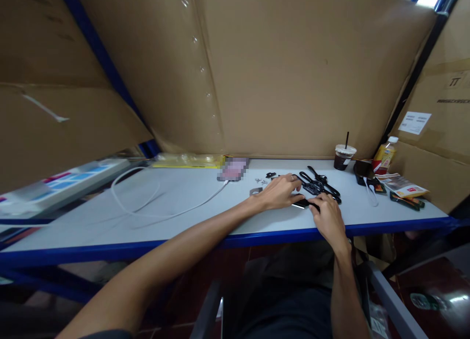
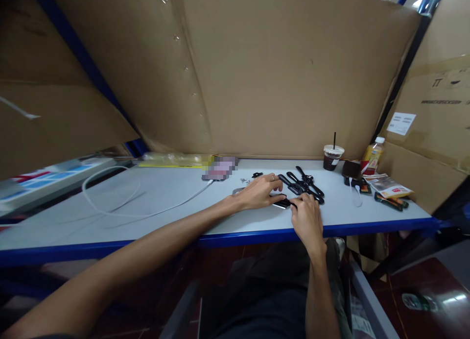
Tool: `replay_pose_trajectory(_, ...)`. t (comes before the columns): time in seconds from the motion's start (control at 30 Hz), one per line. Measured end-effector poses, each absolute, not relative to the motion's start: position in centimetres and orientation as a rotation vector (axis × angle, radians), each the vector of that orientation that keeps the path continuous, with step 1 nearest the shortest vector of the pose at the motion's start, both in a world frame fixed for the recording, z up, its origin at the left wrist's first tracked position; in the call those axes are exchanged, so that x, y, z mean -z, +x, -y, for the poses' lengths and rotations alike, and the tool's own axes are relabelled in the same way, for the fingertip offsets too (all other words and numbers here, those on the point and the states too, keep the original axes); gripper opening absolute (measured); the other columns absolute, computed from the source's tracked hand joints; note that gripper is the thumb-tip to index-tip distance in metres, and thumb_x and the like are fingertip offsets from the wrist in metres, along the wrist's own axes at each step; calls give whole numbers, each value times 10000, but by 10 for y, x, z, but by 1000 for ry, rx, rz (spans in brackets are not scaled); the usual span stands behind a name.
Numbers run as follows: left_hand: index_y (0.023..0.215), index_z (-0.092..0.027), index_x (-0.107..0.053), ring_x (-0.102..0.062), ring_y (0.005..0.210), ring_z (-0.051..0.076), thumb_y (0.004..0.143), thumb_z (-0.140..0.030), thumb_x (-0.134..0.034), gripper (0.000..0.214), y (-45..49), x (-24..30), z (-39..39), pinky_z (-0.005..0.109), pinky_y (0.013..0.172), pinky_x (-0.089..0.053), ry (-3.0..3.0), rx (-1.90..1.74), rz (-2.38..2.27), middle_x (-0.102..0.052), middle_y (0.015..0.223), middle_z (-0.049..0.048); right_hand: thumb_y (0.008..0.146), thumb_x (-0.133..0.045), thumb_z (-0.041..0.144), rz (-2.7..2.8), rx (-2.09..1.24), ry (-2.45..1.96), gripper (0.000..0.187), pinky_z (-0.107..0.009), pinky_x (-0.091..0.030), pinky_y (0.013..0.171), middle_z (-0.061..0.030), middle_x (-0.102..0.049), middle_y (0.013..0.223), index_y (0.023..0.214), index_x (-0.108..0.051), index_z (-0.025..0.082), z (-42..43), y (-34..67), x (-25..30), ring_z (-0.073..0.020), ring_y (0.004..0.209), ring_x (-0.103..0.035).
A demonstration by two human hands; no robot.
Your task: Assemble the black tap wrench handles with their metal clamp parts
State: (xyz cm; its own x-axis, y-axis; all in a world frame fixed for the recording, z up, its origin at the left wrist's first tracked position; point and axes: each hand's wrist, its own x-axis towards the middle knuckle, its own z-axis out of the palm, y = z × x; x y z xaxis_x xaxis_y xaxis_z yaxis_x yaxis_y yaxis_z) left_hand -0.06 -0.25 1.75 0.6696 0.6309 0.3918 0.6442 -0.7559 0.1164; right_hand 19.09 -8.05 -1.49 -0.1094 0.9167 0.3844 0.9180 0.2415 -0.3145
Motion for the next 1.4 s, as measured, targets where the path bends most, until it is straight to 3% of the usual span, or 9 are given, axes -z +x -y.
replay_pose_trajectory(0.1,949,-161,-677,-628,914,248,937,-400,-660,239,0,-18,4,370,792,-505,-2834,567,1042,-672,937,93,977,-541,174,2009,-7,-1671,290,-356,-418,968,-79,-692,1145,1158,-762,222,80,191,15,-251,1112,-580)
replay_pose_trajectory(0.4,997,-165,-687,-625,956,231,909,-201,-635,108,0,-13,0,343,805,-502,-2948,639,957,-680,979,83,984,-531,163,2012,-4,-1682,293,-357,-414,962,-84,-694,1146,1157,-763,202,83,189,12,-253,1111,-578)
replay_pose_trajectory(0.57,1013,-188,-706,-622,992,207,912,-53,-539,237,-2,-4,-8,320,861,-496,-3034,746,781,-687,973,61,980,-541,164,2013,-8,-1699,287,-350,-406,968,-83,-691,1153,1156,-764,204,83,188,10,-252,1117,-576)
replay_pose_trajectory(0.8,973,-186,-739,-634,946,186,923,-22,-508,288,1,2,-15,323,868,-505,-3133,880,714,-703,938,61,986,-537,169,2023,5,-1695,287,-363,-414,964,-83,-693,1148,1163,-762,203,83,189,12,-260,1113,-578)
replay_pose_trajectory(0.97,1016,-182,-739,-646,958,185,927,-63,-540,248,-5,-3,-18,333,891,-505,-3141,860,797,-725,974,62,984,-551,170,2019,-13,-1681,282,-364,-420,961,-81,-693,1143,1170,-762,199,82,189,12,-257,1110,-578)
replay_pose_trajectory(1.1,1115,-172,-694,-644,1006,199,957,-91,-466,289,-18,-12,-19,329,864,-498,-3004,673,911,-711,1087,93,983,-558,169,2015,-32,-1685,278,-360,-414,974,-78,-694,1148,1168,-762,199,82,189,11,-255,1114,-576)
replay_pose_trajectory(1.27,986,-175,-682,-628,907,205,1021,-179,-386,298,-26,-19,-16,318,800,-458,-2920,325,875,-684,935,85,985,-554,167,2009,-32,-1690,278,-348,-406,975,-73,-693,1156,1165,-761,210,84,187,9,-245,1116,-575)
replay_pose_trajectory(1.4,932,-178,-665,-612,841,191,1053,-262,-373,326,-25,-22,-10,308,781,-435,-2916,255,836,-661,888,74,984,-552,166,2005,-26,-1686,287,-362,-407,975,-77,-690,1156,1186,-752,206,84,188,10,-252,1119,-572)
